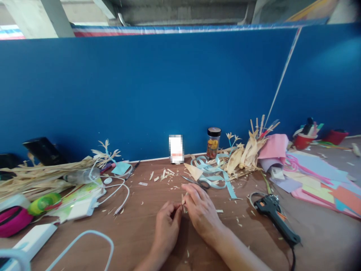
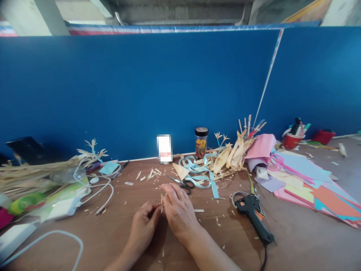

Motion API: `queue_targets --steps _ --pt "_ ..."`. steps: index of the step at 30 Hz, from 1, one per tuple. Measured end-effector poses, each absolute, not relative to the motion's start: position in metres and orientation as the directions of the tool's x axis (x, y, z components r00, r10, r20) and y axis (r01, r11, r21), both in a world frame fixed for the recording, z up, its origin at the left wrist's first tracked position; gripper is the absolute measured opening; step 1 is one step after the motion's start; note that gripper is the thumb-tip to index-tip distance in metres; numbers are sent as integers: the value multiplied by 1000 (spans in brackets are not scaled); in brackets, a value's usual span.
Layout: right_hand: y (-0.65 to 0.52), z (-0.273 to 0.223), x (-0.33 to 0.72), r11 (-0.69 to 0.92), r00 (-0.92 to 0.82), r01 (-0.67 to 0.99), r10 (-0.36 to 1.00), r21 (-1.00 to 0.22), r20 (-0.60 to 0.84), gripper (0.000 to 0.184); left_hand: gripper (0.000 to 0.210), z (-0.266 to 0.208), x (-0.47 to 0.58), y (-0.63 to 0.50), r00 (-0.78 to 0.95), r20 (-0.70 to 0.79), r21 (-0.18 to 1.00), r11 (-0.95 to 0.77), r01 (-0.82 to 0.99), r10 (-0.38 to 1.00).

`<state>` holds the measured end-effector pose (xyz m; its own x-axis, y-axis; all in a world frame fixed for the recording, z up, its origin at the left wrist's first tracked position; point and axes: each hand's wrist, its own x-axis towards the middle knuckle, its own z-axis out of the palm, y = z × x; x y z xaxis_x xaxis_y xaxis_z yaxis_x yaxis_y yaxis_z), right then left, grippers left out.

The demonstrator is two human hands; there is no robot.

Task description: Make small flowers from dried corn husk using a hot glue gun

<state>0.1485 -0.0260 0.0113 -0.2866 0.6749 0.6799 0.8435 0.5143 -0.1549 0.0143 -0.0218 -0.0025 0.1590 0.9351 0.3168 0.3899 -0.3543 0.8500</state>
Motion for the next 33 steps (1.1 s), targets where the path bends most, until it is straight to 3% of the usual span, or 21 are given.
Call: queue_targets --steps 17,26,33 --pt "-25 14 150 544 -329 821 696 -170 638 19 23 -4 15 -22 141 278 872 -311 377 950" --pt "-32 17 148 494 -119 755 750 -432 650 18 25 1 14 -20 143 335 869 -364 335 931" --pt "-31 13 145 507 -28 667 749 -545 662 21 24 -4 11 -16 96 325 896 -339 285 941"
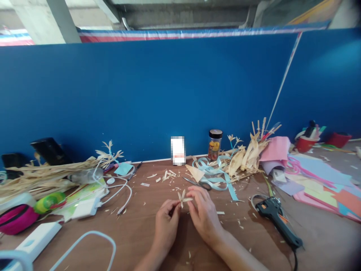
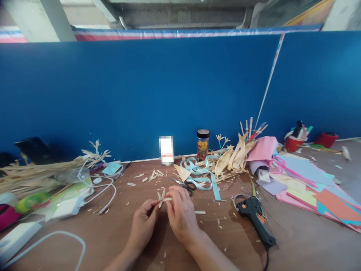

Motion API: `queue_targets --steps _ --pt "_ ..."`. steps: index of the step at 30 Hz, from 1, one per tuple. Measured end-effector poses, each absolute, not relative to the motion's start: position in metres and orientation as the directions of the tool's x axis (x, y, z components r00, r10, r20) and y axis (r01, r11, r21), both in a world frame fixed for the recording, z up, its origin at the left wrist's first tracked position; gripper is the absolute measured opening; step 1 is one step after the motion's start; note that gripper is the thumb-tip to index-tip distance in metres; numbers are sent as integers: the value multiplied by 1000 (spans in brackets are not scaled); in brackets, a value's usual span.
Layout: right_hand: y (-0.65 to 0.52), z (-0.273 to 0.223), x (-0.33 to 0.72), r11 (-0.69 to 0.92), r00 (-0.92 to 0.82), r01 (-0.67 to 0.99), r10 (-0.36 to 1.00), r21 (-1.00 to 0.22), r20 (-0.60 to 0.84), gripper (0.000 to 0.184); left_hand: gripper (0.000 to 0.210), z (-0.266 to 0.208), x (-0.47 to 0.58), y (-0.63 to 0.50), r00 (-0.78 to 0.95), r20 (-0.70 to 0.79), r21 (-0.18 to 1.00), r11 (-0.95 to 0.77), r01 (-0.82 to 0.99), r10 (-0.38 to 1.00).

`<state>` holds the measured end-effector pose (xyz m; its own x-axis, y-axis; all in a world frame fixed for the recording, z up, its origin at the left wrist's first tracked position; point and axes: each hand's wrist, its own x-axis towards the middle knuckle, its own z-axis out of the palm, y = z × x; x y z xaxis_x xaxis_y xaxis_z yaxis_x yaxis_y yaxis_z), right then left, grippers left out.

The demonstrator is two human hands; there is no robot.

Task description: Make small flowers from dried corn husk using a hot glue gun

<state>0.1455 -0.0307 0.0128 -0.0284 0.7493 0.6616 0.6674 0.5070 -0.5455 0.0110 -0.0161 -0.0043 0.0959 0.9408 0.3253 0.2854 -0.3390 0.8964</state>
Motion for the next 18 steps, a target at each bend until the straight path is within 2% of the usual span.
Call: queue_targets --steps 7,18 --pt "-26 -5 141 406 48 504 868 -763 494 27 25 -11 10 -13 62 258 939 -265 218 964" --pt "-26 -2 138 426 -17 452 882 -783 470 13 29 -8 12 -15 143 238 937 -266 225 961"
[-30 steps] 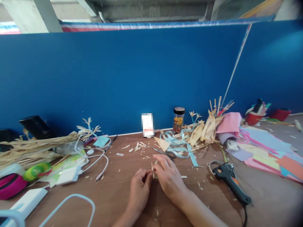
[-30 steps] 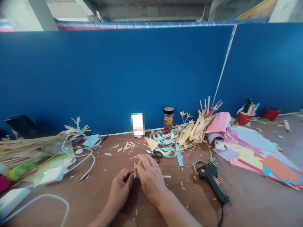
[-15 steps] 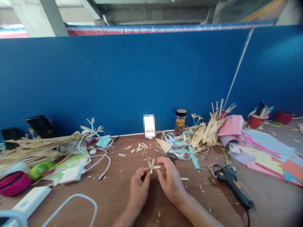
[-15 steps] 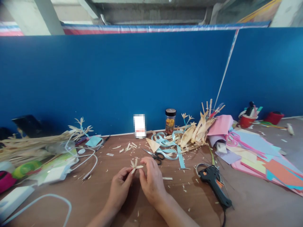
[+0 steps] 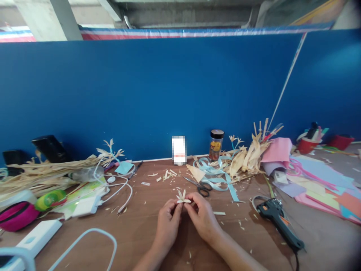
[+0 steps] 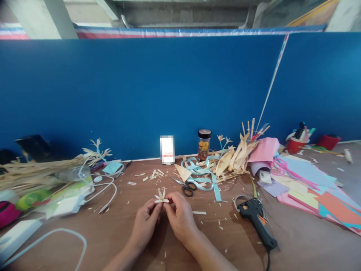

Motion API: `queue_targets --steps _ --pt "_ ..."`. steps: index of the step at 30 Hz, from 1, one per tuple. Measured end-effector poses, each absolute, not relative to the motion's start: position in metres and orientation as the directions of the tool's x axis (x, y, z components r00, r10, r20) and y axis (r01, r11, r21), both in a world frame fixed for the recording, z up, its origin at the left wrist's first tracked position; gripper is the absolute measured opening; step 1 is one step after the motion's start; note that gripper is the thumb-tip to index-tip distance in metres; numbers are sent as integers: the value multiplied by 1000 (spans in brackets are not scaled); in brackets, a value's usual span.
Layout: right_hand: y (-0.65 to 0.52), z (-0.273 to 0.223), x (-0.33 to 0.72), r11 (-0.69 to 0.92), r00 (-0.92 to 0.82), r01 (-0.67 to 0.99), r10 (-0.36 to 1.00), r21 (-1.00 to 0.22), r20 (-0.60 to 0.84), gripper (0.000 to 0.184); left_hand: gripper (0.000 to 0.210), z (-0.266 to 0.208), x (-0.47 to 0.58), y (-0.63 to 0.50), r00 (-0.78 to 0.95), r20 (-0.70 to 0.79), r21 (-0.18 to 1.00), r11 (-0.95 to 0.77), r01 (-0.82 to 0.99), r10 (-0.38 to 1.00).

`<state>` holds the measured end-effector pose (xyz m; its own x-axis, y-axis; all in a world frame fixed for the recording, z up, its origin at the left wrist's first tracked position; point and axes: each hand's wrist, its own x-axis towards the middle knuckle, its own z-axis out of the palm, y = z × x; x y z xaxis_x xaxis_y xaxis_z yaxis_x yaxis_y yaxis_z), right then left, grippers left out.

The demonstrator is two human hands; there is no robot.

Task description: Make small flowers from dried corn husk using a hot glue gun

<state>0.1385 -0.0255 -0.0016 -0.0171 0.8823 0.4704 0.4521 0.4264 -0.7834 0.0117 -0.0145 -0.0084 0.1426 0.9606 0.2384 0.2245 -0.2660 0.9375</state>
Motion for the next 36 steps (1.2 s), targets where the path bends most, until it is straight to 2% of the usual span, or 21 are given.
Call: queue_targets --steps 8,11,15,18,23,28,36 --pt "-24 -3 140 372 7 393 914 -841 407 11 26 -8 11 -13 164 243 935 -276 222 956" --pt "-24 -5 139 357 29 376 918 -855 396 12 27 -9 11 -11 107 188 963 -204 177 976" --pt "-27 -1 140 382 103 426 880 -820 464 27 30 -13 10 -9 30 74 992 -77 96 997" --pt "-28 5 143 446 84 483 833 -754 546 36 29 -14 10 -9 51 63 996 -66 65 997" --pt "-28 7 144 452 71 522 822 -723 565 29 23 -11 11 -11 101 137 979 -150 141 985" --pt "-25 4 144 476 104 471 806 -742 583 16 21 -6 11 -14 136 244 933 -270 236 960" --pt "-26 5 145 452 97 503 817 -737 568 11 22 -6 10 -14 136 262 911 -292 290 955"
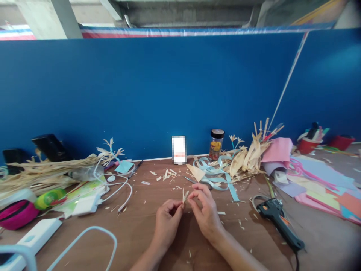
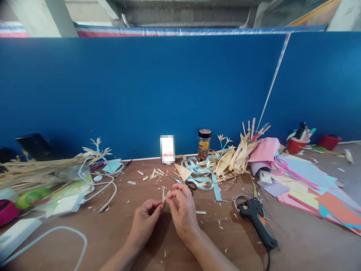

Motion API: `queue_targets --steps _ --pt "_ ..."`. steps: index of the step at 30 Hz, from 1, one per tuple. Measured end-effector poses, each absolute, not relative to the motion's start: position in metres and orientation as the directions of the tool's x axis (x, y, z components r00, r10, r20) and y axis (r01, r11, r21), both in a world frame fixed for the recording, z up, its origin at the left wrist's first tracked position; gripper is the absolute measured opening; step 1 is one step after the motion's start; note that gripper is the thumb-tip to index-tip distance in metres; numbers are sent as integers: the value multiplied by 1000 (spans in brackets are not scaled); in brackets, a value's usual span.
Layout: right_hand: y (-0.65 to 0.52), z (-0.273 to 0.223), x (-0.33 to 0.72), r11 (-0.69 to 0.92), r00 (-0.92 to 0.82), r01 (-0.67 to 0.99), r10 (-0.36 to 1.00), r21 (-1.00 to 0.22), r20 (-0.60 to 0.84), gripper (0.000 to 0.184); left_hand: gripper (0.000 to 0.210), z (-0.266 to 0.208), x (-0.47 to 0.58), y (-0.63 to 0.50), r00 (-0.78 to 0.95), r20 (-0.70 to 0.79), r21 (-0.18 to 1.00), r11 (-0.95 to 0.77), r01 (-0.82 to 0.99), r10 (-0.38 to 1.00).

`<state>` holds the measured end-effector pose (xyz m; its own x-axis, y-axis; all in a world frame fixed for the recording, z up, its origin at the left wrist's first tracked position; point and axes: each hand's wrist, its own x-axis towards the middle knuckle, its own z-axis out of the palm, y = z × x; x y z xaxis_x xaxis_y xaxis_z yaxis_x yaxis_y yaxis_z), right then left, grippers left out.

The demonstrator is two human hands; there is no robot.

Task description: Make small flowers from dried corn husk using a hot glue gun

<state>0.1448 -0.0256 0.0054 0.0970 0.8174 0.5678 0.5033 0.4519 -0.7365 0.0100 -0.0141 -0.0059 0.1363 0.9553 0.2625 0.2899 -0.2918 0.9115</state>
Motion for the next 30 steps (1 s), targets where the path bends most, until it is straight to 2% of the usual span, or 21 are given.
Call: queue_targets --steps 11,17,22,26,30 --pt "-30 6 144 528 -12 543 783 -654 622 15 23 -12 8 -12 110 182 949 -204 242 977" --pt "-27 6 145 476 65 531 801 -700 595 11 22 -11 9 -12 70 262 919 -271 288 963" --pt "-25 7 146 449 86 539 812 -713 577 19 21 -7 10 -13 54 279 905 -282 318 959" --pt "-24 6 145 421 93 547 828 -724 552 9 21 -6 11 -15 77 288 889 -296 349 955" --pt "-23 5 146 416 106 540 829 -732 549 9 21 -6 12 -16 99 298 883 -314 349 949"
